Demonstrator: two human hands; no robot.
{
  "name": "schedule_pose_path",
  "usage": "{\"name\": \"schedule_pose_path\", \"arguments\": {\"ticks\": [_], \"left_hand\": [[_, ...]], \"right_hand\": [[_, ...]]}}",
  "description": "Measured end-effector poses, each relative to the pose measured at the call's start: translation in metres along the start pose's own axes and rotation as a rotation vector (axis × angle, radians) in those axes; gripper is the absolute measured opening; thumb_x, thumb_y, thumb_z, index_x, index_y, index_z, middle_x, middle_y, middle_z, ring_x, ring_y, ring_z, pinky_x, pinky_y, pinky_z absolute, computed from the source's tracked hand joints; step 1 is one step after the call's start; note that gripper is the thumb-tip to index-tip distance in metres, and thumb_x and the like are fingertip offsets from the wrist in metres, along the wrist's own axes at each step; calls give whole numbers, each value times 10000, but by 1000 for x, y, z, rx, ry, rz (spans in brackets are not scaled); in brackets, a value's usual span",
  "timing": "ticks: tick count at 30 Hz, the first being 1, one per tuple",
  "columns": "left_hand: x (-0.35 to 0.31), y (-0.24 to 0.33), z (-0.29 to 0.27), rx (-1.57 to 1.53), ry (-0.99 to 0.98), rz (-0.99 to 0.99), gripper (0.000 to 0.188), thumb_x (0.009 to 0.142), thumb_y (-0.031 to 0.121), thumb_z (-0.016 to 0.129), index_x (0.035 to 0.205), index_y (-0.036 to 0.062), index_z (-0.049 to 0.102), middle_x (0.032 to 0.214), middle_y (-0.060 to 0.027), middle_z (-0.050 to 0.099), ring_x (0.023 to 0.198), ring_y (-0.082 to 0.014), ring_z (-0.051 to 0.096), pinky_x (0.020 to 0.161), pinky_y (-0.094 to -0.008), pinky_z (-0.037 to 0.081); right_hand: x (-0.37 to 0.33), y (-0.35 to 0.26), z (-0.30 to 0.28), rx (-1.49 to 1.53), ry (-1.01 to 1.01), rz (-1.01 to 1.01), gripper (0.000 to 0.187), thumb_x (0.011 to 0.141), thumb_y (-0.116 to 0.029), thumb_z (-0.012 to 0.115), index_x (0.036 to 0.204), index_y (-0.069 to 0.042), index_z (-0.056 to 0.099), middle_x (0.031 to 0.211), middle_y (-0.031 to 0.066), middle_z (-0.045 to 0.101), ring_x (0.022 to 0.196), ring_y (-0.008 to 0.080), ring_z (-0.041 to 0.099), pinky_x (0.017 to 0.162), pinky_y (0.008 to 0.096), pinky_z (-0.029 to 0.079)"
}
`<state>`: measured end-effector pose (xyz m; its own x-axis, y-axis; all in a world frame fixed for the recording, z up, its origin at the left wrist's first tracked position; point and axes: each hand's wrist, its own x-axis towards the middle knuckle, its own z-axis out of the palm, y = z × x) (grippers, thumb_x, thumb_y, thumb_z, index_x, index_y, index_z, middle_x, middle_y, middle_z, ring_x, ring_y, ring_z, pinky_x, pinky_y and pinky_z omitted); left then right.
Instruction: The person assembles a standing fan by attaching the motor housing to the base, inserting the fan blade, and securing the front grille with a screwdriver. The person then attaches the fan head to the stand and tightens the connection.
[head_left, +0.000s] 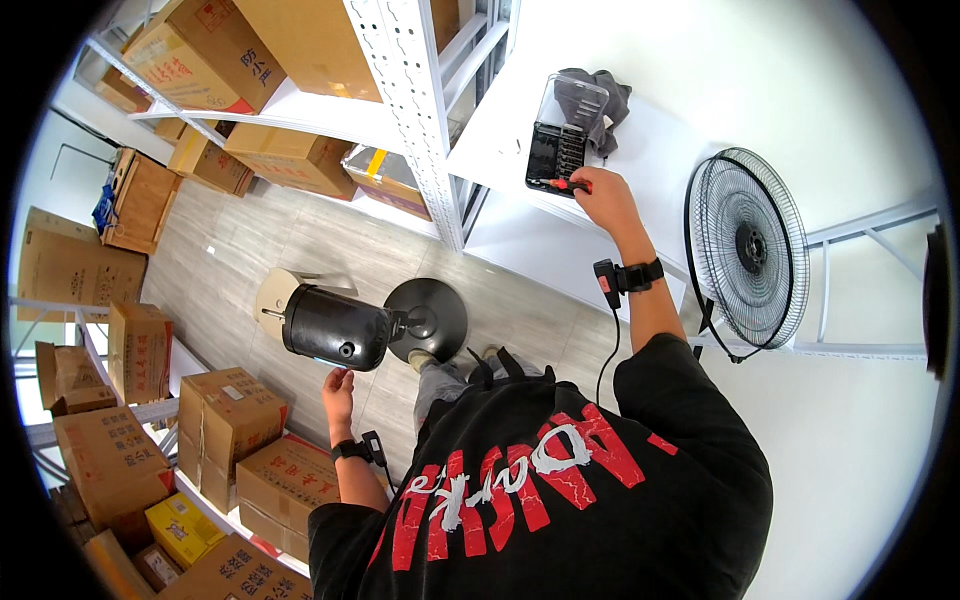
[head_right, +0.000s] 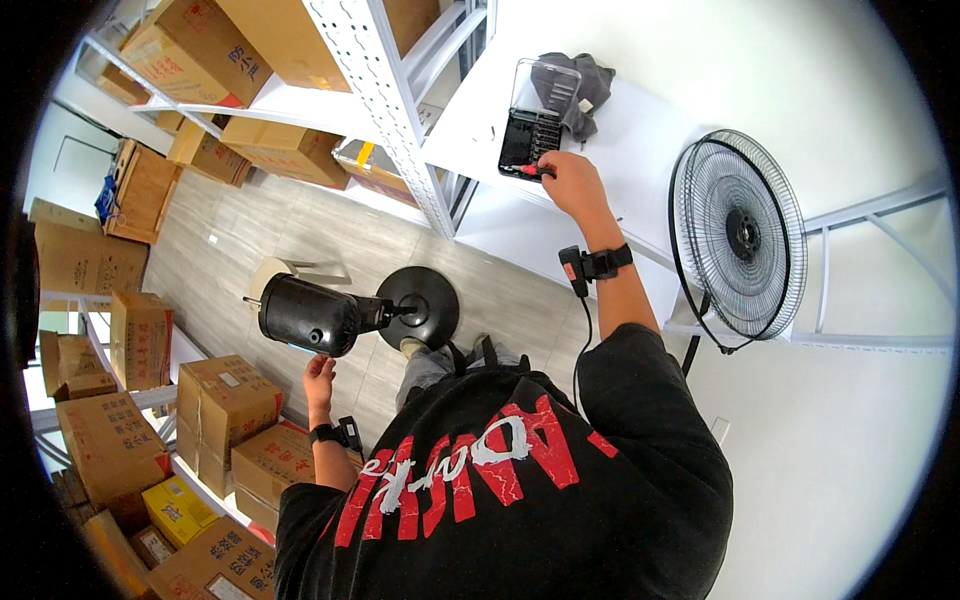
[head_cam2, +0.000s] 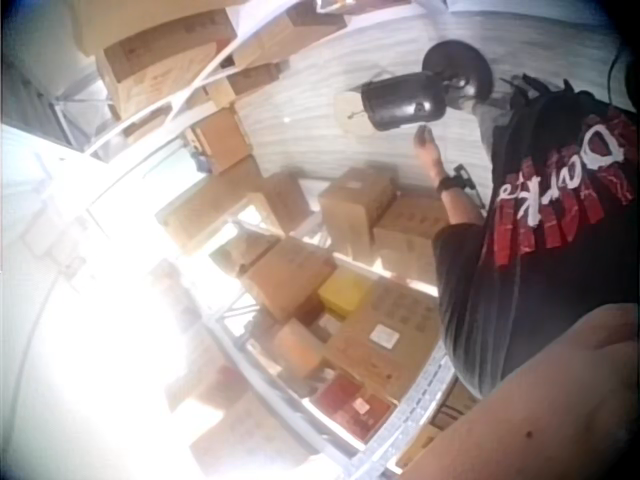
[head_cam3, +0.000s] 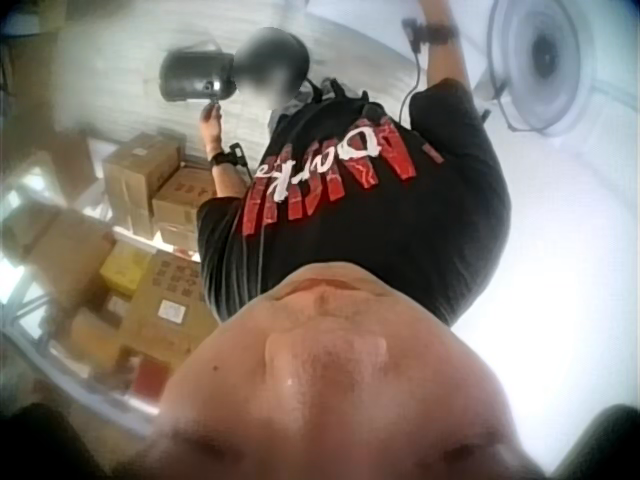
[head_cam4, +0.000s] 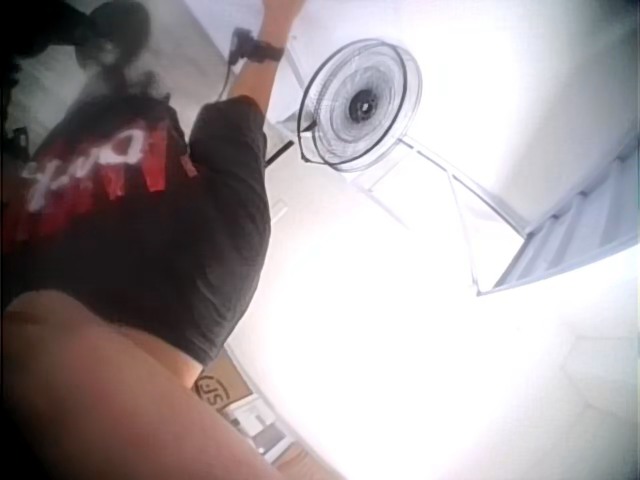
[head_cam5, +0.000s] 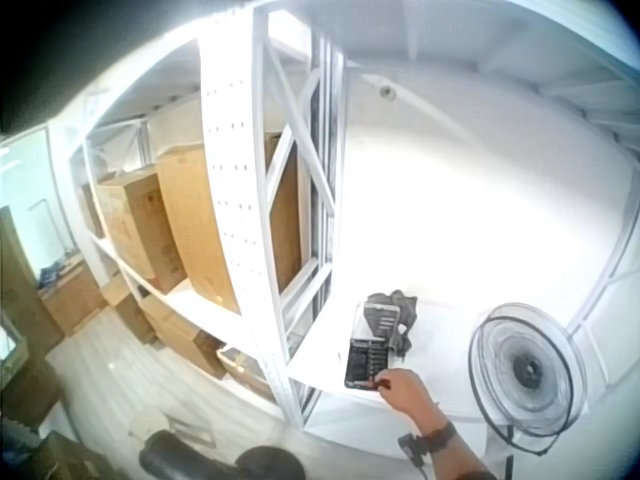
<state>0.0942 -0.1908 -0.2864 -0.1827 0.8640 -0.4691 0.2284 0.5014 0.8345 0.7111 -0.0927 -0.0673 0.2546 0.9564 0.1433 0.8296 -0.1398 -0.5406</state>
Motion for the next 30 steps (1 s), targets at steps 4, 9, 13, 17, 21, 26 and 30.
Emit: {"name": "schedule_pose_path", "arguments": {"ticks": [4,9,13,17,21,26,30], "left_hand": [[0,-1,-3,-21,20,14,162,945,139,646,1098,88,651,1000,39,654,924,-91,596,805,-285,475],[5,9,-30,-382,322,114,297,967,144,622,1250,56,603,1133,-17,636,959,-121,610,820,-287,500],[4,63,-60,-400,520,300,343,993,180,600,1304,38,575,1129,-42,632,958,-133,611,821,-287,508],[-11,158,-60,-302,488,534,334,1007,175,583,1298,12,584,1144,-60,616,974,-140,612,828,-267,512],[-44,250,-20,-209,409,777,270,986,70,584,1247,3,608,1148,-67,621,1001,-140,614,864,-279,519],[-79,347,77,-169,-129,896,374,938,-43,580,1308,4,559,1285,-92,592,1107,-177,616,933,-305,506],[-67,388,176,-275,-606,669,625,914,-68,598,1483,51,370,1455,-196,452,1224,-253,586,980,-328,494]], "right_hand": [[-4,-3,-5,43,32,20,207,795,-93,659,994,-54,699,943,140,716,866,323,674,780,395,536],[-9,-9,-18,153,75,38,234,808,-103,673,1036,-56,704,946,137,715,843,296,678,774,351,533],[-13,-26,-29,253,113,-47,236,817,-97,688,1047,-50,710,977,131,720,852,266,686,788,323,534],[-18,-63,-44,340,127,-69,230,828,-79,702,1055,-38,713,1002,105,728,851,205,682,786,299,529],[-19,-91,-46,432,147,-110,233,833,-72,704,1062,-32,714,1004,98,726,846,176,674,778,282,523],[-29,-105,-56,449,198,-121,227,836,-64,704,1060,-27,711,1011,99,722,842,168,666,772,270,519],[-41,-102,-62,448,236,-147,225,832,-53,706,1056,-25,709,1021,102,718,838,165,661,766,269,520]]}}
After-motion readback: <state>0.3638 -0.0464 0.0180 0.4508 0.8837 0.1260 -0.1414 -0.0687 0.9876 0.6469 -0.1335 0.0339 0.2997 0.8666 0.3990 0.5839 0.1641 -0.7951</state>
